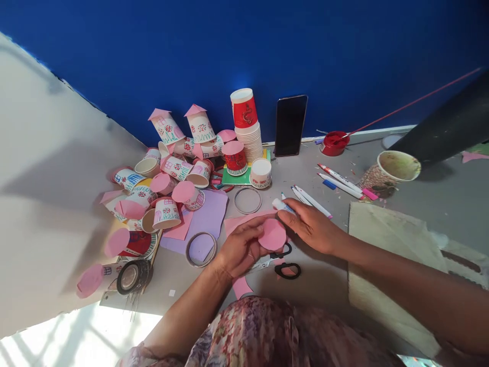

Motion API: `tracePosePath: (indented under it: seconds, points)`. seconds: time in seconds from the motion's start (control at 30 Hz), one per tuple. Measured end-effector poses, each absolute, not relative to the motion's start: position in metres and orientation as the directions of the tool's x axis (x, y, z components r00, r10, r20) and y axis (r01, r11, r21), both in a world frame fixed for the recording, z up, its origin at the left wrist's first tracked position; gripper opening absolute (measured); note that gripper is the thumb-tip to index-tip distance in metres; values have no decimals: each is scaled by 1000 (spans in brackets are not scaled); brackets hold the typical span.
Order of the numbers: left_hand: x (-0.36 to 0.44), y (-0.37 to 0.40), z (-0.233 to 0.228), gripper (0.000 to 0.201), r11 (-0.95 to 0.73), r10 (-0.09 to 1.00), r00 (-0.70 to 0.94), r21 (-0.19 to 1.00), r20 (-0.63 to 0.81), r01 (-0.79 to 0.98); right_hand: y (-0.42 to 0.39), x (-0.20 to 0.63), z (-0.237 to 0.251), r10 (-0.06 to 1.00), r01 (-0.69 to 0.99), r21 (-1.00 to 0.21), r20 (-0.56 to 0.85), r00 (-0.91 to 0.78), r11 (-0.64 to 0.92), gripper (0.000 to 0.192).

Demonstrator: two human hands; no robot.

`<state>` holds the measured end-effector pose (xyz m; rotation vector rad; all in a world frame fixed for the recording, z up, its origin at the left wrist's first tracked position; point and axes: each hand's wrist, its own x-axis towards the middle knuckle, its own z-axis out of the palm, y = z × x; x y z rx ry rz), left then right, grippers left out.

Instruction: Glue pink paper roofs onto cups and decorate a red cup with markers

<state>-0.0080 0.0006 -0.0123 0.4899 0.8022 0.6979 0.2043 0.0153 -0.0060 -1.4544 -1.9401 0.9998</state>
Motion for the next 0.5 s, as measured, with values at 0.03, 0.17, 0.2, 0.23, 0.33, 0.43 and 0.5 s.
tracePosePath:
  seconds: [0.03, 0.17, 0.2, 0.23, 0.33, 0.43, 0.5]
  points:
    - [-8, 1, -13, 47, 669, 732, 487, 637, -476, -384, 13, 205, -6, 964, 616, -769, -3, -267, 168, 37]
    - [-6, 3, -10, 45, 642, 762, 427, 654, -487, -400, 3, 203, -6, 959, 711, -650, 112, -259, 268, 35]
    - [-5, 3, -9, 43, 631, 772, 408, 662, -488, -404, 0, 201, -6, 948, 714, -631, 130, -289, 304, 33]
    - [-4, 2, -7, 42, 621, 781, 391, 671, -487, -404, -2, 200, -6, 935, 712, -614, 141, -325, 340, 30]
    - [-2, 2, -3, 40, 610, 789, 363, 698, -495, -375, -7, 193, -8, 902, 728, -543, 160, -400, 419, 25]
    - [-1, 1, -4, 42, 604, 794, 340, 716, -503, -350, -8, 188, -11, 889, 767, -456, 160, -429, 452, 26]
    - [-1, 0, -7, 43, 587, 806, 327, 739, -493, -331, -8, 186, -13, 874, 770, -420, 168, -455, 481, 26]
